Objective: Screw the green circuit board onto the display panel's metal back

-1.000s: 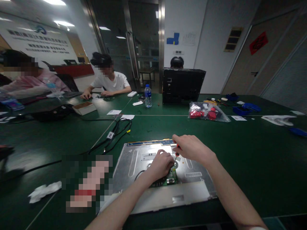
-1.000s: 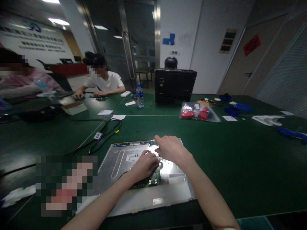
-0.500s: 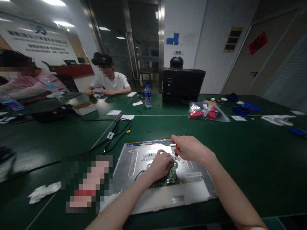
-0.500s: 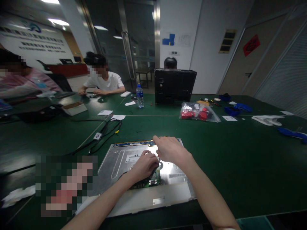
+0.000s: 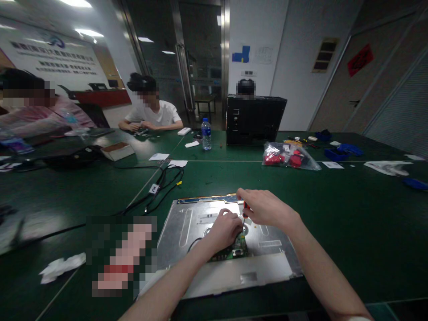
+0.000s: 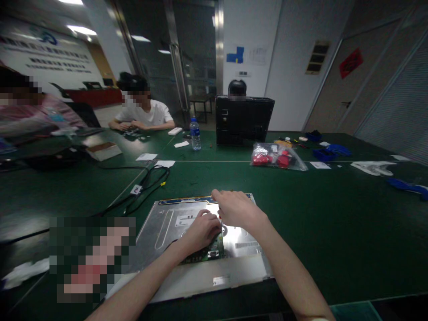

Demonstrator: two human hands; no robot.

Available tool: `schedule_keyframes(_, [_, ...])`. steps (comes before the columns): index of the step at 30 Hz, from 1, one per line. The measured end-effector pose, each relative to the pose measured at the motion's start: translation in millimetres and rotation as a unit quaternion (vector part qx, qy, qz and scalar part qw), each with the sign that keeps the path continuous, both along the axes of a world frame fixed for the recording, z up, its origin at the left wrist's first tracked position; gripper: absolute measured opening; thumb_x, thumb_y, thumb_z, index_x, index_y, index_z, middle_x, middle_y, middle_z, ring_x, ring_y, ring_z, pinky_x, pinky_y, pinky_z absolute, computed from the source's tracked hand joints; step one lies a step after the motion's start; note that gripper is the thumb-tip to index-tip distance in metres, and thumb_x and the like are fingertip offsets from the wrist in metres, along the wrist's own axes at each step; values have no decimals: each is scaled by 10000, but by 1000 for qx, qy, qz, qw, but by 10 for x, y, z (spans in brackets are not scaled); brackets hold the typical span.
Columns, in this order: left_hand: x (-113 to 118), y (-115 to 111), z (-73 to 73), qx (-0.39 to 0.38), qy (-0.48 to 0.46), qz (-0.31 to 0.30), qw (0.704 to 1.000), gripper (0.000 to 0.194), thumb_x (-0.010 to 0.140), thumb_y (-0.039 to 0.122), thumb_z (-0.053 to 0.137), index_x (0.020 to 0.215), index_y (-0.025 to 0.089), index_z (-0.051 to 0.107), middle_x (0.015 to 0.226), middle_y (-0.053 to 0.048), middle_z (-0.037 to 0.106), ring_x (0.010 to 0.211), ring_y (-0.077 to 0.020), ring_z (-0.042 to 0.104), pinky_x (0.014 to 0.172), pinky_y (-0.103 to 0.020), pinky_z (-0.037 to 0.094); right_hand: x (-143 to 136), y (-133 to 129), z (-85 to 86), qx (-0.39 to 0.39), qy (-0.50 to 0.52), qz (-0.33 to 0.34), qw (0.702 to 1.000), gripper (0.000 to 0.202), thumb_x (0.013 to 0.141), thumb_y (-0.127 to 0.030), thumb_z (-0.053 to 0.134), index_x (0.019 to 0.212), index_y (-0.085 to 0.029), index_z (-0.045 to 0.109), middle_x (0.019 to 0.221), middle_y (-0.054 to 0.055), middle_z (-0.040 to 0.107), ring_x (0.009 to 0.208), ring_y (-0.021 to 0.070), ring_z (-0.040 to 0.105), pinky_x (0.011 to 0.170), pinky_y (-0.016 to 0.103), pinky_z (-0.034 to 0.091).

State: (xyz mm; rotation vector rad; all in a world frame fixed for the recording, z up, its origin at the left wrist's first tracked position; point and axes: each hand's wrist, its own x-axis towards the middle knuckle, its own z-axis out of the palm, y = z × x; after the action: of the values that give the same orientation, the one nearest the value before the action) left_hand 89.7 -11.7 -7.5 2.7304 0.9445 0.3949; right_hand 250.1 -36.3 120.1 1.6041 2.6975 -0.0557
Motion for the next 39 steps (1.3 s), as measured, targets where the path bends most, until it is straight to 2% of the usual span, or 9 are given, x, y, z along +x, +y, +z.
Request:
schedule_keyframes(6, [3,-7,4,4,0,4,1000,157,825,98,517,800,190,641,850,-31,677,871,-196,605,906,-370,326,-18,7,29,-5,-24,-37,999,168,875,-287,516,1021,-204,500,874,57,688,785,233,656,553,273,303])
schedule_keyframes(12, [1,-8,9,0,-1,2,1000,174,796,65,520,788,189,642,825,-21,673,838,-186,607,904,-369,326,12,-32,33,-20,8,12,1000,214,819,-189,523,1029,-191,480,964,61,666,814,211,633,584,275,329])
schedule_keyframes(15, [0,-10,15,4,-4,2,1000,162,807,81,521,787,188,641,814,-25,671,829,-189,604,906,-374,324,5,-20,20,-15,3,11,1000,220,826,-166,507,1042,-192,477,956,61,673,815,212,637,573,277,320])
schedule_keyframes(20, [-3,-7,13,2,-5,0,1000,152,816,93,522,794,190,636,842,-25,673,852,-190,602,912,-372,322,-13,11,13,3,-20,-26,999,171,875,-278,513,1027,-202,499,888,62,683,788,230,651,551,276,301])
schedule_keyframes(23, [-3,2,-5,0,-3,0,1000,148,820,99,522,791,191,634,842,-25,672,859,-190,602,916,-376,319,-6,2,15,4,-9,-19,1000,175,869,-299,530,1013,-204,502,921,62,681,805,229,648,556,276,305])
schedule_keyframes(27, [1,14,-28,4,-6,-3,1000,160,818,97,513,811,194,641,850,-24,672,861,-189,603,912,-376,322,3,-27,16,-7,15,19,1000,213,830,-235,551,1029,-205,483,1004,57,661,824,209,638,568,277,320])
schedule_keyframes(31, [9,10,-25,13,-1,3,1000,160,818,102,518,772,191,643,792,-18,665,803,-179,600,890,-369,332,-14,-22,11,-10,8,14,1000,211,829,-177,525,1034,-201,481,970,51,671,813,202,644,561,274,313])
schedule_keyframes(36, [9,2,-10,9,-6,4,1000,145,829,120,526,777,191,641,813,-20,671,826,-182,603,887,-364,332,-29,17,5,4,-18,-25,1000,182,876,-285,528,1037,-207,500,897,57,689,792,225,651,561,274,313])
schedule_keyframes(39, [4,9,-17,5,-6,1,1000,137,824,116,530,792,192,640,835,-25,675,853,-190,605,895,-368,330,-14,10,0,3,-12,-16,1000,184,868,-299,535,1024,-206,506,921,62,681,802,222,645,573,274,323])
